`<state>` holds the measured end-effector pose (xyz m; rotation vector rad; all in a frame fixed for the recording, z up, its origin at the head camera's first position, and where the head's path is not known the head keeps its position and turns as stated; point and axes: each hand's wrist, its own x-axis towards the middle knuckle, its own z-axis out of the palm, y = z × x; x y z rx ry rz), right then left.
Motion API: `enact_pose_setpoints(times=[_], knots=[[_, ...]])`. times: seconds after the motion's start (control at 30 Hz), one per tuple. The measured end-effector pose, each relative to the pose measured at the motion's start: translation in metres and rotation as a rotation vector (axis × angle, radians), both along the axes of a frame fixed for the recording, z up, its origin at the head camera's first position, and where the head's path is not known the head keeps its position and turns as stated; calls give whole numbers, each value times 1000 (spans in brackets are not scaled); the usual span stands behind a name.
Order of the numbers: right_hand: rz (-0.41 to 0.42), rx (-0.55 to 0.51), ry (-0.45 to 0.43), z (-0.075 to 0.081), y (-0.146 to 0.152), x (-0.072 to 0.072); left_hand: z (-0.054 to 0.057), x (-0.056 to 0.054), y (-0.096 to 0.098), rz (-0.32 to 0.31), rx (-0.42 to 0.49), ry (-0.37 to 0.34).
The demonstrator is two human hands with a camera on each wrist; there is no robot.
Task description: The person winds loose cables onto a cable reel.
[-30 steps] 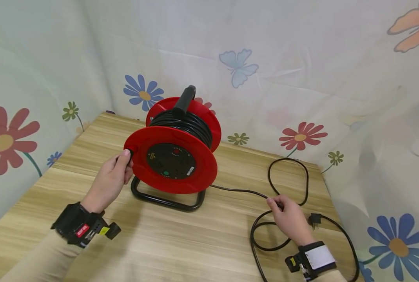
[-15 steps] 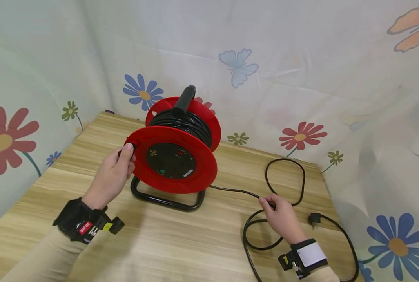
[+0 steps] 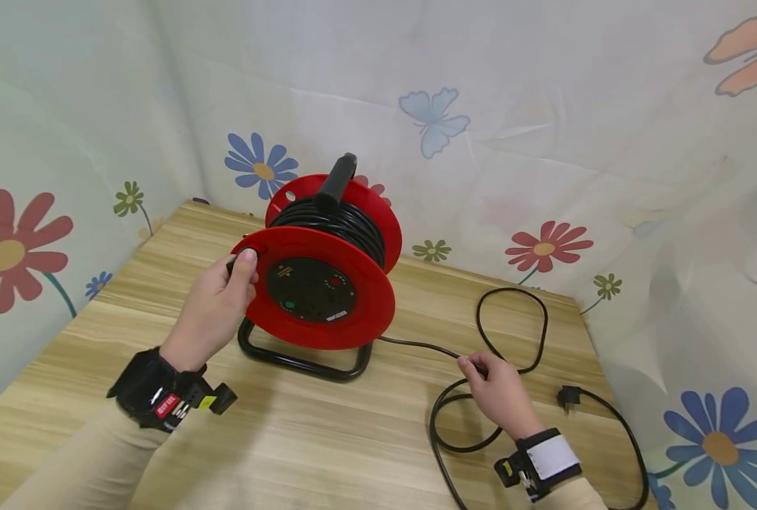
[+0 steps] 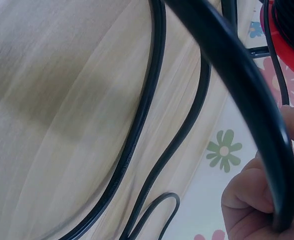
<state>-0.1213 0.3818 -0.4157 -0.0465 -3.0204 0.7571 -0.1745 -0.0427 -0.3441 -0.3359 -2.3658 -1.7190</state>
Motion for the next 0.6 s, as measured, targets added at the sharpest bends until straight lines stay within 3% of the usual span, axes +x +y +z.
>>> enact_pose_setpoints(times=[0.6], knots=[[49, -2, -14, 0, -14, -6, 15, 1, 10, 6, -146, 45]])
